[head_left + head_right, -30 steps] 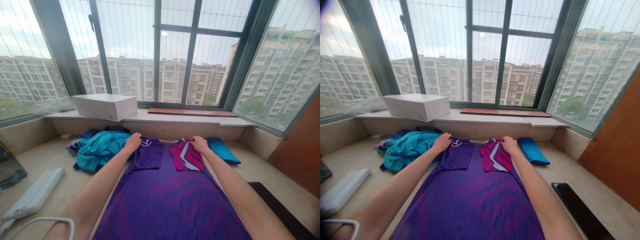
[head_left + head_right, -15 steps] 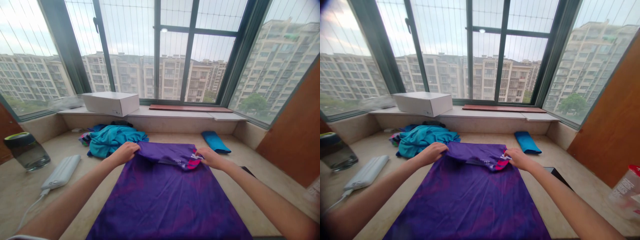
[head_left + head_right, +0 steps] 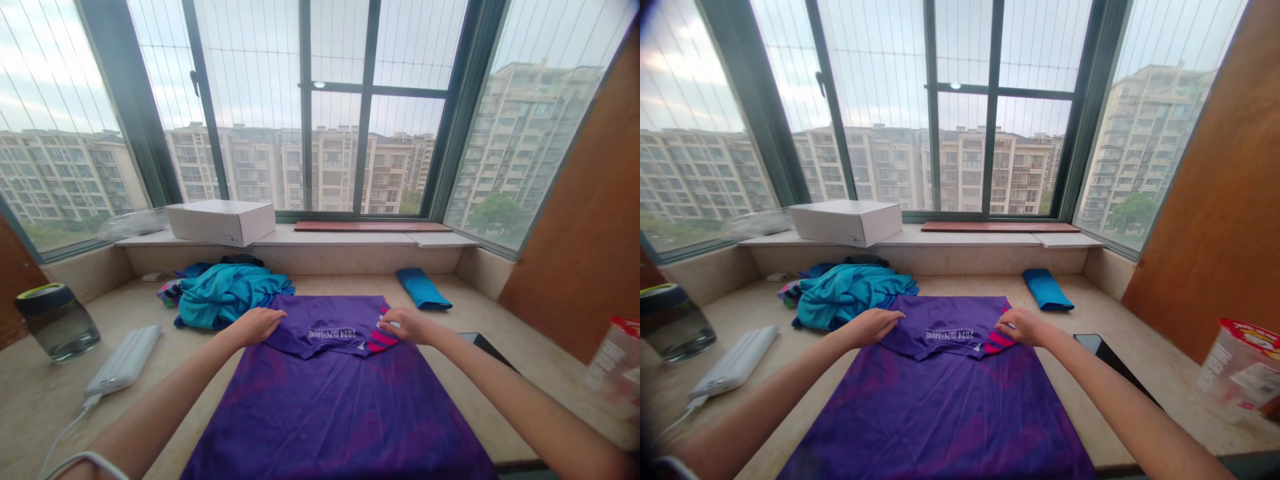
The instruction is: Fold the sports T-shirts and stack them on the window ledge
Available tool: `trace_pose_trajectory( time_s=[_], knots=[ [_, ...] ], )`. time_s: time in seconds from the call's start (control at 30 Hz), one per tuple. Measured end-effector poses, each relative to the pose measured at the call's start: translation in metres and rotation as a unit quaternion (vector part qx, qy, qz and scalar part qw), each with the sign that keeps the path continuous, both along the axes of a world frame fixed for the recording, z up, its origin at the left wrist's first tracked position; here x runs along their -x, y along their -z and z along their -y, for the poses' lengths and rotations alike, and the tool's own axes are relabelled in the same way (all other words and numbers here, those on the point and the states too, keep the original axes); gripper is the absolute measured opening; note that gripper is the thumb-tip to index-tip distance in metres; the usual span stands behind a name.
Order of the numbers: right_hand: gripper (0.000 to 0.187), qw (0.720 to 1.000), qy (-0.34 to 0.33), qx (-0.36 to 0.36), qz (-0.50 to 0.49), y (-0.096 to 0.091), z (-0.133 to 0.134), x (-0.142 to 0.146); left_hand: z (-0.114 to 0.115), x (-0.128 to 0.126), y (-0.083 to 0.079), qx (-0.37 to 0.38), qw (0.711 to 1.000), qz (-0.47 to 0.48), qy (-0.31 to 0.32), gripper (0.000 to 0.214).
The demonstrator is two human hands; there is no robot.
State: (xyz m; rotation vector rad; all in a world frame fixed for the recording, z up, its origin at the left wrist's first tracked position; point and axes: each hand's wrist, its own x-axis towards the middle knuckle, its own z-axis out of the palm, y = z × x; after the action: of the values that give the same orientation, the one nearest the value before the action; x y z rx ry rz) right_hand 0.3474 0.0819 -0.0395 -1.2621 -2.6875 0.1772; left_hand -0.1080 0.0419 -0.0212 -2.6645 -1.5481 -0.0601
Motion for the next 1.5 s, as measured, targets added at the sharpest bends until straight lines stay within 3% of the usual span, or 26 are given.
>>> trace_pose_trajectory(
  time_s=[0.2, 0.3, 0.43, 0.53, 0.6, 0.7, 0.83, 0.93, 1.0, 1.1, 1.23, 1.33, 1.5],
  knots=[
    [0.041, 0.994, 0.098, -0.019, 0.035, 0.001, -0.071, 0.022, -0.073, -0.012, -0.001, -0.022, 0.997, -0.003, -0.077, 0.041],
    [0.045, 0.990, 0.131, -0.005, 0.046, 0.010, -0.093, 0.029, -0.094, -0.007, 0.003, -0.004, 0.993, -0.018, -0.120, 0.039],
    [0.042, 0.987, 0.153, -0.001, 0.052, 0.014, -0.102, 0.029, -0.100, 0.000, 0.009, 0.010, 0.989, -0.020, -0.146, 0.036],
    [0.027, 0.986, 0.160, -0.010, 0.052, 0.006, -0.102, 0.025, -0.096, 0.000, 0.006, 0.001, 0.987, -0.004, -0.158, 0.031],
    [0.019, 0.985, 0.166, -0.024, 0.045, -0.007, -0.100, 0.021, -0.094, -0.001, -0.004, -0.019, 0.986, 0.015, -0.166, 0.025],
    [0.022, 0.981, 0.180, -0.063, 0.018, -0.033, -0.097, 0.014, -0.089, -0.002, -0.033, -0.078, 0.980, 0.059, -0.170, 0.025],
    [0.026, 0.979, 0.171, -0.103, -0.027, -0.066, -0.080, 0.000, -0.063, -0.003, -0.071, -0.147, 0.972, 0.116, -0.145, 0.026],
    [0.024, 0.985, 0.135, -0.102, -0.046, -0.072, -0.050, -0.013, -0.024, -0.003, -0.076, -0.148, 0.974, 0.129, -0.112, 0.023],
    [0.020, 0.990, 0.091, -0.100, -0.045, -0.061, -0.024, -0.022, 0.007, -0.003, -0.065, -0.121, 0.981, 0.116, -0.093, 0.022],
    [0.019, 0.994, -0.005, -0.106, -0.015, -0.030, 0.018, -0.032, 0.050, -0.002, -0.038, -0.079, 0.993, 0.061, -0.069, 0.024],
    [0.022, 0.988, -0.086, -0.123, 0.031, 0.007, 0.064, -0.037, 0.090, 0.001, -0.006, -0.081, 0.996, -0.016, -0.020, 0.034],
    [0.025, 0.982, -0.106, -0.149, 0.048, 0.013, 0.085, -0.040, 0.111, 0.006, 0.004, -0.096, 0.994, -0.056, 0.001, 0.032],
    [0.023, 0.976, -0.165, -0.119, 0.077, -0.001, 0.115, -0.044, 0.137, 0.015, 0.012, -0.088, 0.994, -0.059, 0.014, 0.034]
  ],
)
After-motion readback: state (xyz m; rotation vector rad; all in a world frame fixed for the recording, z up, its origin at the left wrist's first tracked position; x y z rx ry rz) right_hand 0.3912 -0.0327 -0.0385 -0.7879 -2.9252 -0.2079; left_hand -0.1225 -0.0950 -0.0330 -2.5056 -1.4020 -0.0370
